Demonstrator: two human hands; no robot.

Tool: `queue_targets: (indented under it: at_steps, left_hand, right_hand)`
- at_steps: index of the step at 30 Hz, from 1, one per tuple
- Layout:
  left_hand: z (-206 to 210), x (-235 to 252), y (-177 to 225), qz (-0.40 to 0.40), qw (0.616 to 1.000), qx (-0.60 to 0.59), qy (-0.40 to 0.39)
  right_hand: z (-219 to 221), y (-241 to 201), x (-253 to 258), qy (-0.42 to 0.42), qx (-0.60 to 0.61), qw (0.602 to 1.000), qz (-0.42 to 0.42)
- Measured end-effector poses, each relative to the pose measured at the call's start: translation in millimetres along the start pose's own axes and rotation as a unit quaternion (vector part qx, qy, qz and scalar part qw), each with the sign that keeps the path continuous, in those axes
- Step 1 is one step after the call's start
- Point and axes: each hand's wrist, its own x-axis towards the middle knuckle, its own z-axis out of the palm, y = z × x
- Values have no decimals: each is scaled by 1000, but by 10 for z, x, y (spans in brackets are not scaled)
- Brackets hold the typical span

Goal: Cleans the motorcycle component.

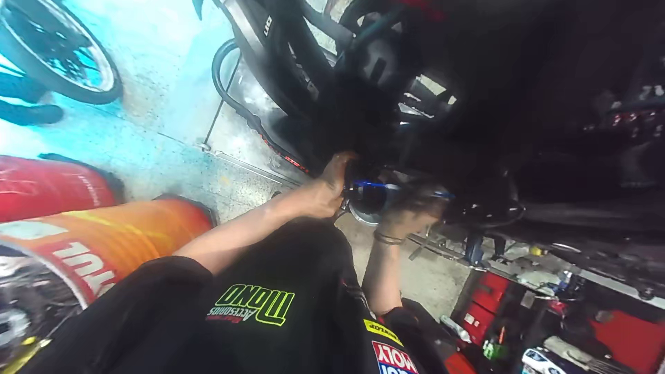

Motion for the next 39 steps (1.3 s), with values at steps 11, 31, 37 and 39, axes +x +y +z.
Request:
queue_targets:
  at_steps: [11,31,37,39]
  left_hand:
    - [-13,2,-25,17,1000,13,4]
    - [-102,22,-32,-103,993,6,-57]
    - [-242,96,-224,-75,992,-60,-86]
    - [-300,141,-223,-77,990,-82,-89]
  right_hand:
    - [21,-11,-43,-6,-4,1000,14]
    - [15,-46,-192,-104,11,992,-74]
    - [-83,-88,-70,-101,-25,985,-138]
    - [-102,-94,92,-87,-33,987,-128]
